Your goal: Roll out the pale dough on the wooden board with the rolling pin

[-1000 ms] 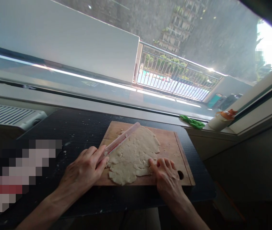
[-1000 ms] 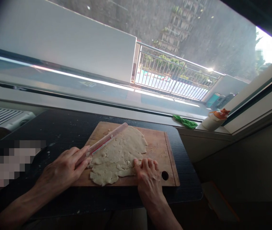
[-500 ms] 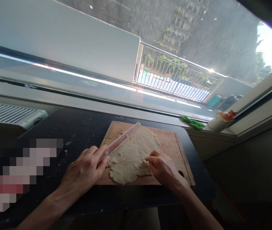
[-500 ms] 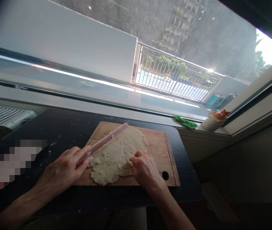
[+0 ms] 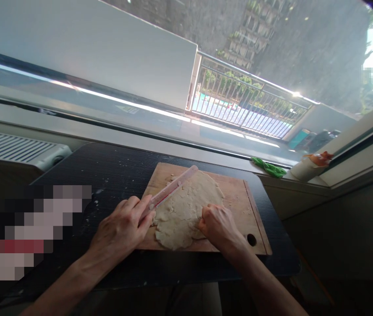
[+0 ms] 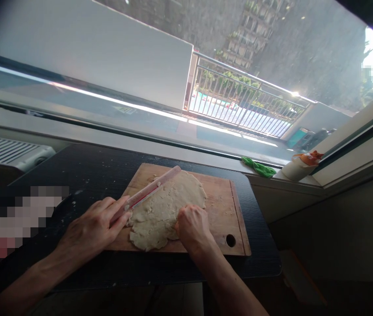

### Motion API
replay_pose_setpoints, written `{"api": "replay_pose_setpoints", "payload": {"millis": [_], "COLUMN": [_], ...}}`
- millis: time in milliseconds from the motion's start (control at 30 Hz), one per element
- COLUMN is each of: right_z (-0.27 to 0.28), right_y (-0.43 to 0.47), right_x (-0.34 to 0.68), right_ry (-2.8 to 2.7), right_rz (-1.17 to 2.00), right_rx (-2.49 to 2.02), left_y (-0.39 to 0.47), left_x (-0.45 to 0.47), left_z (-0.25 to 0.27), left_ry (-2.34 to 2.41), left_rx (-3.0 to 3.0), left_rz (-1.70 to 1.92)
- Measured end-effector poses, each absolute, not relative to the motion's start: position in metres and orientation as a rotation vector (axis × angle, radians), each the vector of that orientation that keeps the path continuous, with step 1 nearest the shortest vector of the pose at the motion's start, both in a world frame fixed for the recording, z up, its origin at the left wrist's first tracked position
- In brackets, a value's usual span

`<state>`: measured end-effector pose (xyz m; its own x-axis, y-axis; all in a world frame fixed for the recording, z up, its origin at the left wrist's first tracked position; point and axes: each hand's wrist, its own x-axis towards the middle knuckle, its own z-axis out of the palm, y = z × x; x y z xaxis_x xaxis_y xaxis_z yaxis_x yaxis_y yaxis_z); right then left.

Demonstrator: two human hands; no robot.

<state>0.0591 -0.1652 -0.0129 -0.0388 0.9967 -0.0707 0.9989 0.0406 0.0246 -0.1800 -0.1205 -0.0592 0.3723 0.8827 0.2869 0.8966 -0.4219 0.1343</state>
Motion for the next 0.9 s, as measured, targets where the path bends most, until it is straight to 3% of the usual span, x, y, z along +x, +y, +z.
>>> {"api": "replay_pose_setpoints", "payload": {"millis": [400, 733, 900], "right_z": [-0.013, -0.012, -0.013], "right_y": [-0.16, -0.139, -0.164], "right_x": [0.043, -0.022, -0.012], "right_ry": [2.546, 2.718, 2.749], "right_rz": [-0.206, -0.121, -0.055], "right_rx": [2.11, 1.662, 1.724], "left_y": [-0.112, -0.126, -0.128], "left_x": [-0.197, -0.221, -0.223], "left_z": [-0.054, -0.055, -0.062], "left_ry": [-1.921, -2.058, -2.022], "left_rx": [-2.66, -2.648, -2.673], "left_rz": [-0.774, -0.767, -0.783]}}
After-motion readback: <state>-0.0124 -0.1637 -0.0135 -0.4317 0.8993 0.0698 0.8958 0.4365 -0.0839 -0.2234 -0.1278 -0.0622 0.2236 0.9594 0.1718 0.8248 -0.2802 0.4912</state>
